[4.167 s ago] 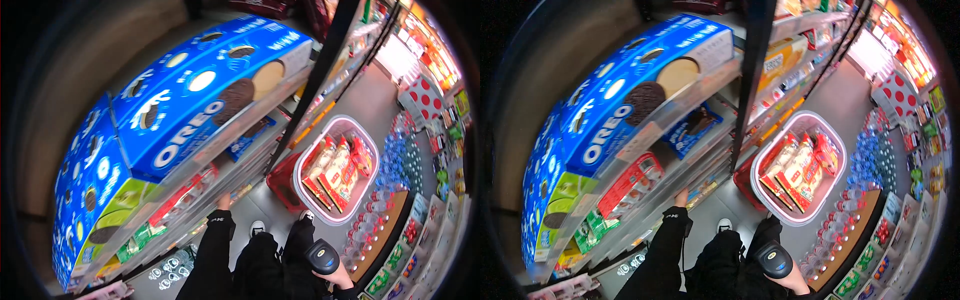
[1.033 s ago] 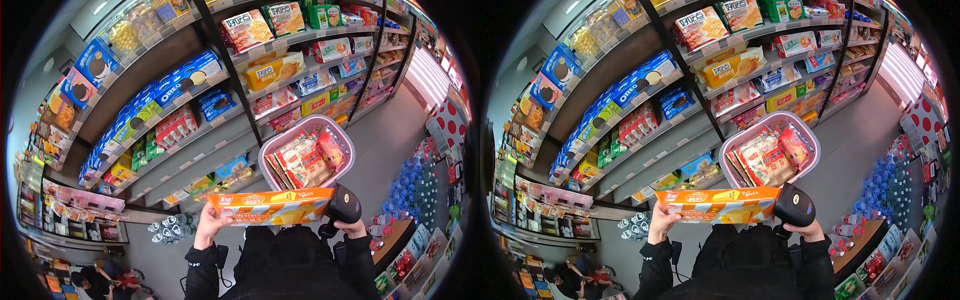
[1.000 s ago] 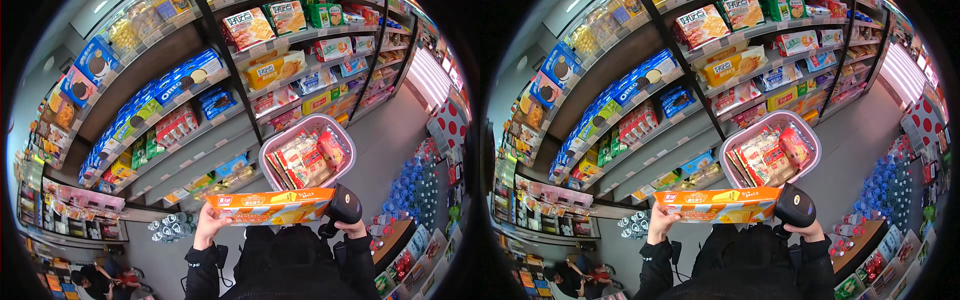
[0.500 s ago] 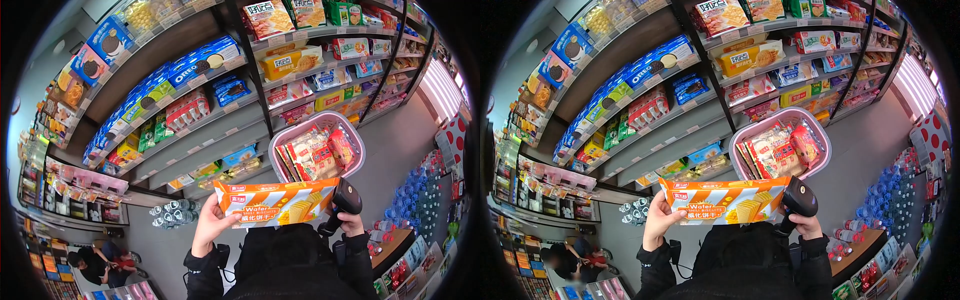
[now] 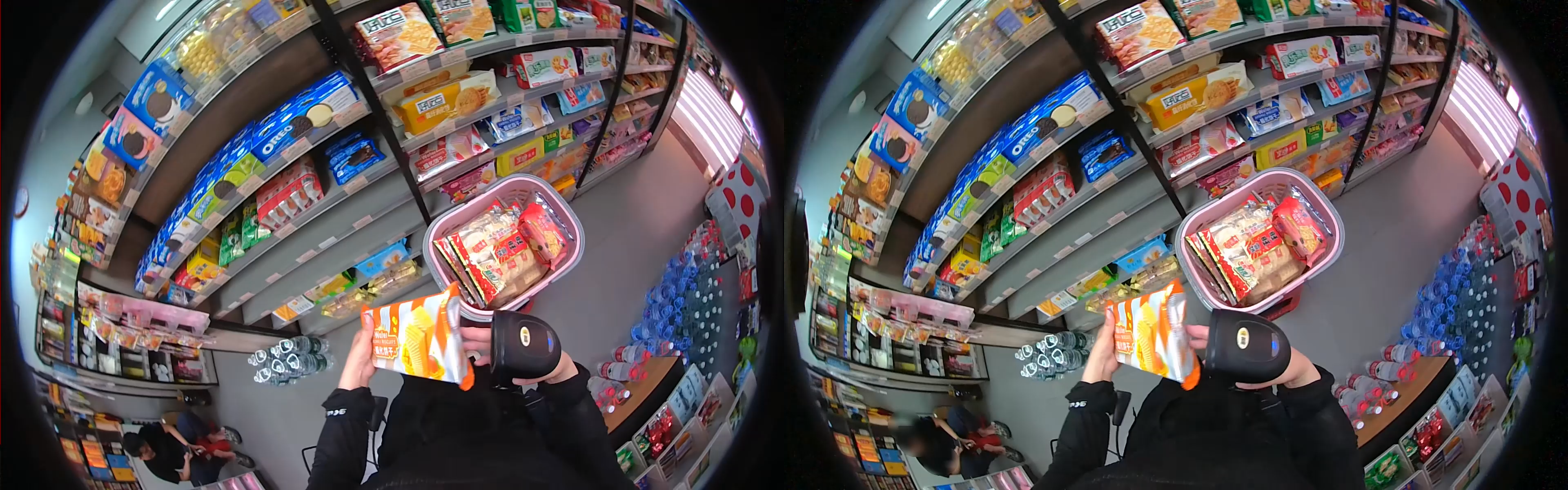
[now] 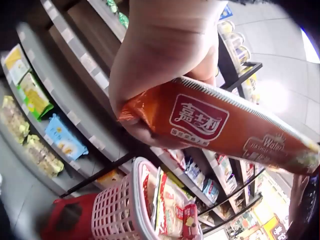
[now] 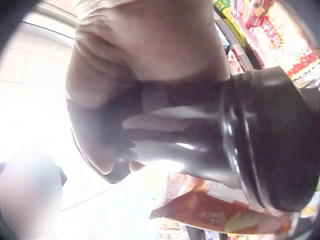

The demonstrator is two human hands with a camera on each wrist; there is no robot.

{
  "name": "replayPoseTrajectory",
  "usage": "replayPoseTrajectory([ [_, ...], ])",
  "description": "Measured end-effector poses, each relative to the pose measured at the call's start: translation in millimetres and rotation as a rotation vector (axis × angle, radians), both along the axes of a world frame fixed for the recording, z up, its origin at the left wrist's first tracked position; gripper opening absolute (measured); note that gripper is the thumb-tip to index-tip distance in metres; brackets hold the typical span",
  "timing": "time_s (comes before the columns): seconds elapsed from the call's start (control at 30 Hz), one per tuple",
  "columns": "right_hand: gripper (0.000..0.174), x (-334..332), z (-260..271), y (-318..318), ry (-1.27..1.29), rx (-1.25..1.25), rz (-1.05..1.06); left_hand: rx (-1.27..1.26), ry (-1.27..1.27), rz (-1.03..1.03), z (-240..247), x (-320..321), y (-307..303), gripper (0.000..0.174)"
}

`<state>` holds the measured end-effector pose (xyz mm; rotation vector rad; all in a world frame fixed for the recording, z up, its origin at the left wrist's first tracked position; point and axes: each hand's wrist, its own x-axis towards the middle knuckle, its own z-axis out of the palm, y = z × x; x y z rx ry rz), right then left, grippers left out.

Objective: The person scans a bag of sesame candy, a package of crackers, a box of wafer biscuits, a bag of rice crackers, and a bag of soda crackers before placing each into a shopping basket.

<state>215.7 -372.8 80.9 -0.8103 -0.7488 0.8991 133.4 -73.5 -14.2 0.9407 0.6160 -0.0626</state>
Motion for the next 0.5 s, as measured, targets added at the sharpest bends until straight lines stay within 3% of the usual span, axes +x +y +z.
replayPoseTrajectory([
  [0.1, 0.066, -5, 11, 2, 0.131, -0.010, -0.019, -0.270, -0.022, 0.033, -11, 0, -17, 0.052],
  [0.17, 0.062, -6, 12, 1, 0.161, 0.040, -0.055, -0.231, -0.041, 0.043, -10, -6, -25, 0.052],
  [0.2, 0.060, -5, 8, -2, 0.048, -0.002, -0.055, -0.508, -0.315, -0.116, -16, -3, -20, 0.048],
  [0.33, 0.055, -13, -6, -16, -0.119, -0.272, -0.158, -0.709, -0.287, -0.369, -21, 8, -20, 0.042],
  [0.43, 0.048, -17, 3, -14, -0.130, -0.352, -0.210, -0.885, -0.391, -0.392, 3, 18, -35, 0.041],
  [0.5, 0.039, -17, 2, -12, -0.256, -0.442, -0.125, -0.881, -0.443, -0.402, 13, 24, -41, 0.038],
])
